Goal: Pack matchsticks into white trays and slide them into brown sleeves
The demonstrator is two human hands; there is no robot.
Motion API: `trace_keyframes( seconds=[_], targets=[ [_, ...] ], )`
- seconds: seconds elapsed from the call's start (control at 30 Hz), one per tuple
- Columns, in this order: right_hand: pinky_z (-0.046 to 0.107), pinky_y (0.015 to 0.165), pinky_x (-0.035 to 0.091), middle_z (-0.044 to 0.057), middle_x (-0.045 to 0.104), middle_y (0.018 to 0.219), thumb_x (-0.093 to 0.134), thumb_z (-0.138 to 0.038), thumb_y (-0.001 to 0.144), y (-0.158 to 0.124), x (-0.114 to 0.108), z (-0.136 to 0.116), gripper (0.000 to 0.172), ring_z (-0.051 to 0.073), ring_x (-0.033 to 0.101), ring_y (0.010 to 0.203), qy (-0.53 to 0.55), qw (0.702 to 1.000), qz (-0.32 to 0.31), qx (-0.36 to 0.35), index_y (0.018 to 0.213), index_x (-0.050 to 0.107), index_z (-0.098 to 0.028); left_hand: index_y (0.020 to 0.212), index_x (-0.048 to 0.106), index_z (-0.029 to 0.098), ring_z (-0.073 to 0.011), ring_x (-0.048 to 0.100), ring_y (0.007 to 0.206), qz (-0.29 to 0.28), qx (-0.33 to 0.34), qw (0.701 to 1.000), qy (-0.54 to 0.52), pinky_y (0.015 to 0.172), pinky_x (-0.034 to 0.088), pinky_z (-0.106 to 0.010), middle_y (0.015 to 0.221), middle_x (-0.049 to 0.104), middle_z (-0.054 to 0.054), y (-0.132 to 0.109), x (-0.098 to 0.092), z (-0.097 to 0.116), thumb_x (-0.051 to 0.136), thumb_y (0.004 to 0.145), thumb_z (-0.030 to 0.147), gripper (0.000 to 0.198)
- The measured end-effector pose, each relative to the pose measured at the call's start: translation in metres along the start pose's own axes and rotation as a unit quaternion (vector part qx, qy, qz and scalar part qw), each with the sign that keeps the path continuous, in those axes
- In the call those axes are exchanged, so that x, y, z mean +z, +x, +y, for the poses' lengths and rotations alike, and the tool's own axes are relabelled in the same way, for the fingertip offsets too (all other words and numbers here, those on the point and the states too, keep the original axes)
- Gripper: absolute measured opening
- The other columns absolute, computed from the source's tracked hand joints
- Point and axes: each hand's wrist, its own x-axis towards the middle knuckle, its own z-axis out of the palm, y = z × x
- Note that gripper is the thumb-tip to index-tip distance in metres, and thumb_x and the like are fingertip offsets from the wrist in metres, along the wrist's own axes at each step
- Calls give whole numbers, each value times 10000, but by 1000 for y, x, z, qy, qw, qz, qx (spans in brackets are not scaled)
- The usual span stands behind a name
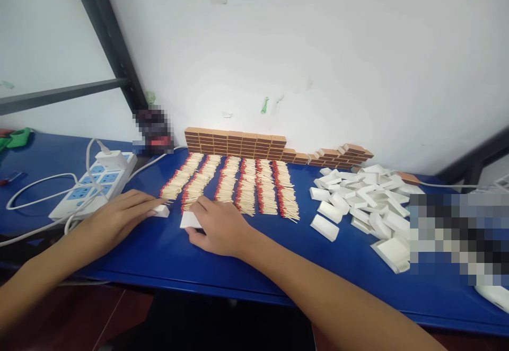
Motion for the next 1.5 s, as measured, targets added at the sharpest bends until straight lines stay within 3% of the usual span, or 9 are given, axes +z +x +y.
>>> trace_keyframes(
  seconds=[0.2, 0.3, 0.43, 0.6, 0.9, 1.5],
  targets=[
    [338, 622, 437, 73, 695, 1111, 577, -416, 1010, 0, -1, -1, 324, 220, 676, 870, 1, 1000, 0, -2, 1204, 655, -168, 1437, 644, 263, -308, 626, 1091, 35, -30, 996, 77, 937, 523, -479, 1242, 670, -144, 15, -1, -7, 374, 1098, 294, 435],
    [337, 622, 442, 80, 696, 1129, 571, -415, 1013, 0, 0, 0, 320, 220, 676, 874, 0, 1000, -1, -6, 1201, 652, -170, 1447, 628, 256, -315, 641, 1113, 59, -32, 996, 62, 975, 519, -485, 1263, 686, -136, 16, 0, -3, 437, 1087, 339, 416],
    [330, 623, 441, 89, 695, 1134, 561, -417, 1020, -1, 0, 0, 328, 216, 671, 874, -1, 1000, -1, -11, 1215, 646, -168, 1423, 638, 244, -305, 627, 1208, 42, -3, 999, 16, 1051, 501, -472, 1335, 701, -107, 13, 5, 1, 573, 1050, 425, 419],
    [328, 624, 436, 83, 693, 1149, 565, -417, 1019, -1, -1, -1, 330, 214, 669, 890, 0, 1000, 2, -16, 1221, 638, -166, 1442, 628, 223, -295, 641, 1139, 35, -3, 999, 11, 1022, 509, -474, 1303, 729, -110, 14, 10, -7, 524, 1072, 420, 431],
    [328, 618, 422, 88, 702, 1157, 560, -400, 1023, -1, 4, 0, 315, 215, 674, 896, 2, 998, -7, -57, 1222, 622, -164, 1481, 588, 254, -316, 612, 1223, -7, -46, 999, -27, 1072, 480, -503, 1349, 695, -116, 20, 9, -16, 556, 1034, 521, 521],
    [330, 621, 432, 80, 709, 1134, 577, -419, 1013, -1, 1, -4, 321, 214, 679, 864, -3, 1000, -12, -25, 1193, 633, -160, 1447, 604, 254, -313, 614, 1220, 41, -25, 999, -15, 1098, 466, -517, 1321, 696, -109, 28, 7, -17, 585, 1017, 413, 459]
  ],
)
